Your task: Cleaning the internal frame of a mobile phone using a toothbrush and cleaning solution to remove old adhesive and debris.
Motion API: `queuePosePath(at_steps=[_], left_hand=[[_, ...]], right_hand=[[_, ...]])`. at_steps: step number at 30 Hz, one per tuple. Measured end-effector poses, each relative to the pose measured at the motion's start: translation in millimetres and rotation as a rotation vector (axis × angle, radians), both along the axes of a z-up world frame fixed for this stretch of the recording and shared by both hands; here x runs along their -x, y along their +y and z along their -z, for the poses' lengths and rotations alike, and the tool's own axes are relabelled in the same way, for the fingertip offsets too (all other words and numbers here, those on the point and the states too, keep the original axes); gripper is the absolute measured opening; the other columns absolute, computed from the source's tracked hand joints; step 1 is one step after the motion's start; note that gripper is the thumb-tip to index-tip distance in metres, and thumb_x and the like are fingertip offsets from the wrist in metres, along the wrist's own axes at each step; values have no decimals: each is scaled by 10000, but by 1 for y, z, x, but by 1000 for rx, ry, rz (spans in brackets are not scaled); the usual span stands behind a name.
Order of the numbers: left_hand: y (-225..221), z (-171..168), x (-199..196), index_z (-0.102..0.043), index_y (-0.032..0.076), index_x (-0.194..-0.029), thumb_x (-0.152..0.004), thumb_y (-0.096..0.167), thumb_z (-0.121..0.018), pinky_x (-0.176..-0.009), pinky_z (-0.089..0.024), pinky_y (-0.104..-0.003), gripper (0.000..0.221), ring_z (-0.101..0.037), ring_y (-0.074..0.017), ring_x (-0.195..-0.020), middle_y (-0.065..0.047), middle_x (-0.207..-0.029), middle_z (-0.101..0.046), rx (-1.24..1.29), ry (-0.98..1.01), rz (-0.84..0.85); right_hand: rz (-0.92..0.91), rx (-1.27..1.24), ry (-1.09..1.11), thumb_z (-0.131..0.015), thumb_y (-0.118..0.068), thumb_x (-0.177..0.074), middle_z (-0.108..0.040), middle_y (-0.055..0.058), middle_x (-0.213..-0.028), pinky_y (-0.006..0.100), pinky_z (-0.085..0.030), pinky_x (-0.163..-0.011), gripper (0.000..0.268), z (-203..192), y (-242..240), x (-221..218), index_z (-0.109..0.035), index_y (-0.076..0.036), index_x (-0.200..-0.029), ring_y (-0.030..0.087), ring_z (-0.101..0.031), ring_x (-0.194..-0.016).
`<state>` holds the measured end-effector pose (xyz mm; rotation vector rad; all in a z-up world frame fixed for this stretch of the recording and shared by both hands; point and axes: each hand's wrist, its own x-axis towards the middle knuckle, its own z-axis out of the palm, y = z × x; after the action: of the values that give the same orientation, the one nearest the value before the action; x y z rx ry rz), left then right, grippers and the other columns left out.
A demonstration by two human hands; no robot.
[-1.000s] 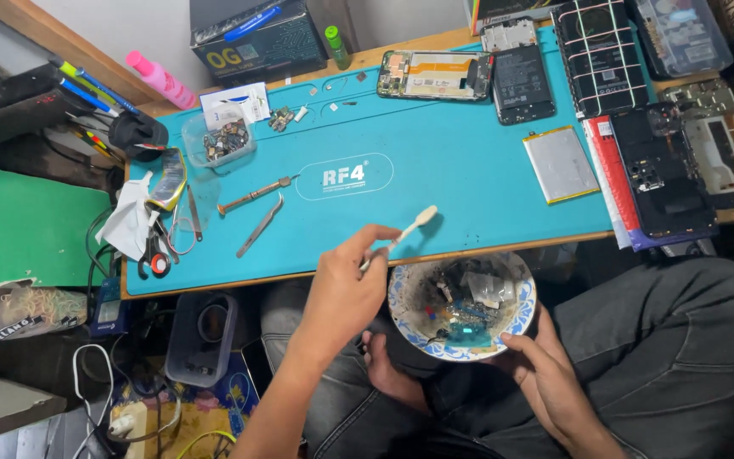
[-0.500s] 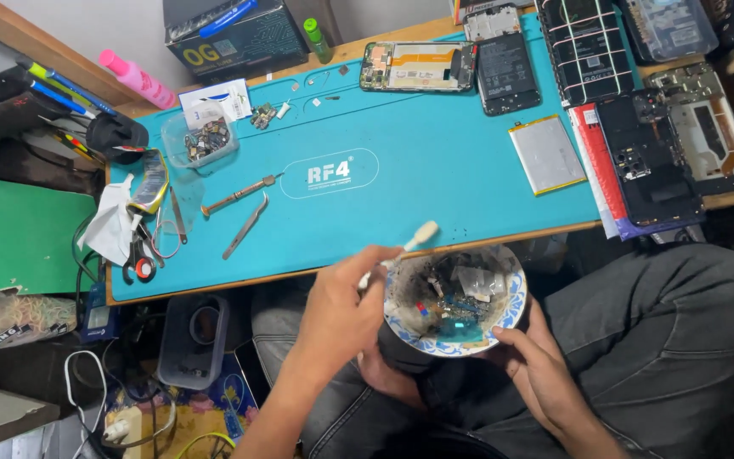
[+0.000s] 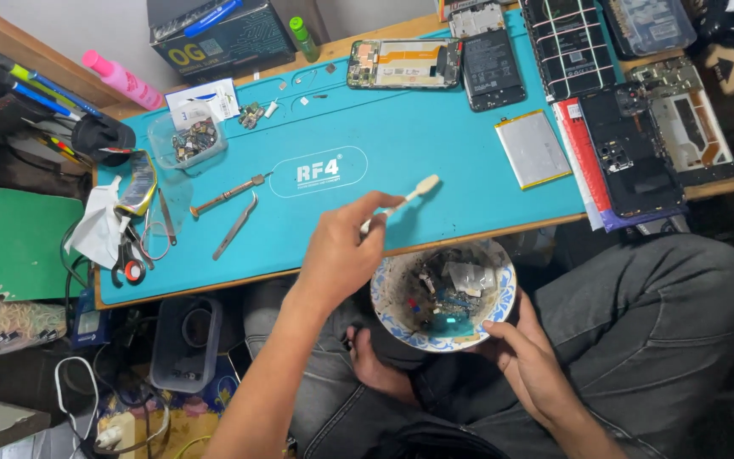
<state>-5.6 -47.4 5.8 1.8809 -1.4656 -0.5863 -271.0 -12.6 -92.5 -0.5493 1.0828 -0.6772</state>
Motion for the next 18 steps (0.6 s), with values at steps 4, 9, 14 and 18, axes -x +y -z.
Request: queuePosePath(at_steps=[4,9,14,18], left_hand=[[-10,-21,-5,-859,161,-1136,-880,90,-615,-515,-412,-340,361,-478,-158,-528,-42,-626,-653,-217,95,197],[-18,-22,-8,-861,171,-1137,-887,112,-634,-513,-429,-387,343,-513,-211,-520,-68,-664,-697,-141,-30,277],[-10,-33,-8,-868,177,-1147,-892,78,-638,-472,-389,-350,358,-440,-156,-493,-35,-697,-743,-213,49,278],[-6,-24,-18,-895,185,-1118,-826,44,-607,-472,-352,-328,433,-408,-151,-490,-26,-565,-592,-369,114,329]], right_hand=[[27,-24,-31,-484,17,-938,-612,236,-1446,433,-540,-880,811,8,0,5,-301,-130,-1714,306,-645,-1136],[11,-29,-20,-488,7,-934,-609,231,-1455,433,-530,-894,815,2,-1,2,-297,-132,-1714,300,-637,-1151],[27,-80,6,-474,38,-940,-605,222,-1456,450,-544,-920,797,1,-3,2,-321,-133,-1703,304,-634,-1147],[6,-36,-19,-487,13,-941,-619,233,-1419,408,-531,-865,802,7,-2,4,-307,-122,-1711,280,-638,-1083]])
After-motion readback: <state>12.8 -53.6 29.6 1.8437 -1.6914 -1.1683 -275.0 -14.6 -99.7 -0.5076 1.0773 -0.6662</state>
